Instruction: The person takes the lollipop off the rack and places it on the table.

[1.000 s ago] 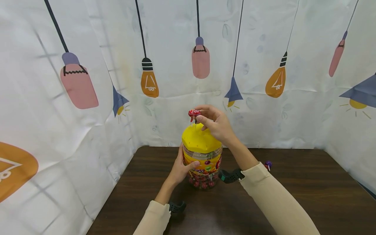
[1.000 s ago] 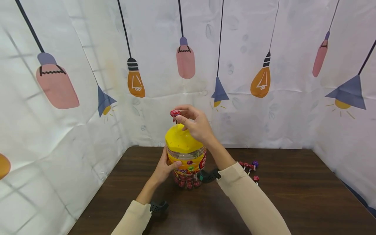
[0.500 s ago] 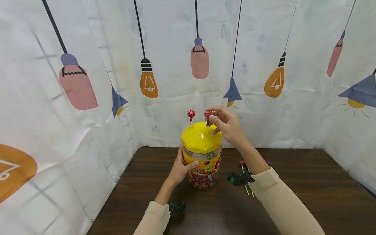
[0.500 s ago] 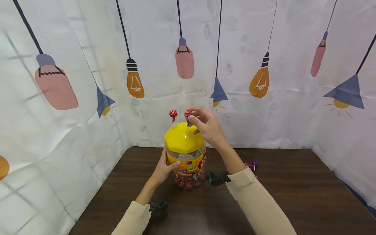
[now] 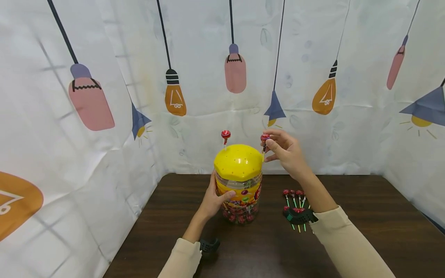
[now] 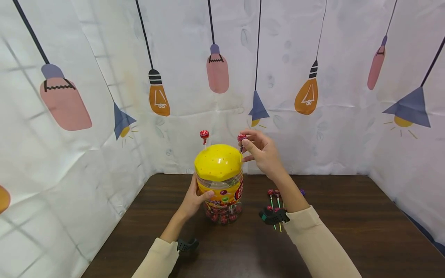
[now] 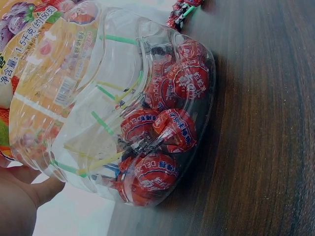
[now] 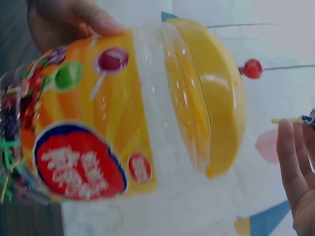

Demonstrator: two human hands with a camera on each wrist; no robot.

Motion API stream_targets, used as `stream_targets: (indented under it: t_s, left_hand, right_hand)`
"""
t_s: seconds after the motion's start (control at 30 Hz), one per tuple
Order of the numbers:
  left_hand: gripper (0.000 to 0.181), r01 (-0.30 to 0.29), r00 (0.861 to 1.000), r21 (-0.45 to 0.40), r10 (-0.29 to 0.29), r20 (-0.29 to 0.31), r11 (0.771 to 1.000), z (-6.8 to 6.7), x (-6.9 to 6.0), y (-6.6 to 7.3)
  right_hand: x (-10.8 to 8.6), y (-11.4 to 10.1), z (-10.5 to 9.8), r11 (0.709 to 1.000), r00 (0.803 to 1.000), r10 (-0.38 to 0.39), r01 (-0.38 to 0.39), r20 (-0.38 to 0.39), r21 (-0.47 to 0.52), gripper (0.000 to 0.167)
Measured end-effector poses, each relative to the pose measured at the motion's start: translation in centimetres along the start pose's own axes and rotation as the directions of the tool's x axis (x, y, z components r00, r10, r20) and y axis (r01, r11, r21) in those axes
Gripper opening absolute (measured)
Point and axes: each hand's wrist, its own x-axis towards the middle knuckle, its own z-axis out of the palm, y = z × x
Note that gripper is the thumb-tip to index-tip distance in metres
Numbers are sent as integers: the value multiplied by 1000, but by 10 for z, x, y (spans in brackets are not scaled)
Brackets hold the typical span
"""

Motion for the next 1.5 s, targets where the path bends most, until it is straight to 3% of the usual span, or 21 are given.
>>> stream_targets:
  t_s: [0.3,0.6,0.8,1.13,1.27,1.5]
  left_hand:
    - [95,-13,1000,-5,13,6,1000,1,0,-1]
    - [94,-24,1000,2,24,-2,1000,0,-1,-1]
    - [94,-20,1000,0,20,-6,1000,0,-1,2]
    - [95,4,1000,-2,-4,-10,1000,0,-1,2]
    - [96,1,1000,-2,-1,-10,1000,0,0,1]
    - [95,-7,1000,4,7,-8,1000,0,0,1]
  right_hand:
    - [-41,15,-40,995,996,91,-92,-27,-44,26]
    - [-93,42,-79,972,976,205,-211,-73,-102,31]
    - [-120,59,-104,964,964,245,-254,-103,-80,31]
    - [-143,91,-141,956,950,291,-293,-109,3,31]
    - [-149,101,-151,947,944,315,-319,-97,-24,30]
    - [-160,114,-162,889,902,426,-431,-68,-157,31]
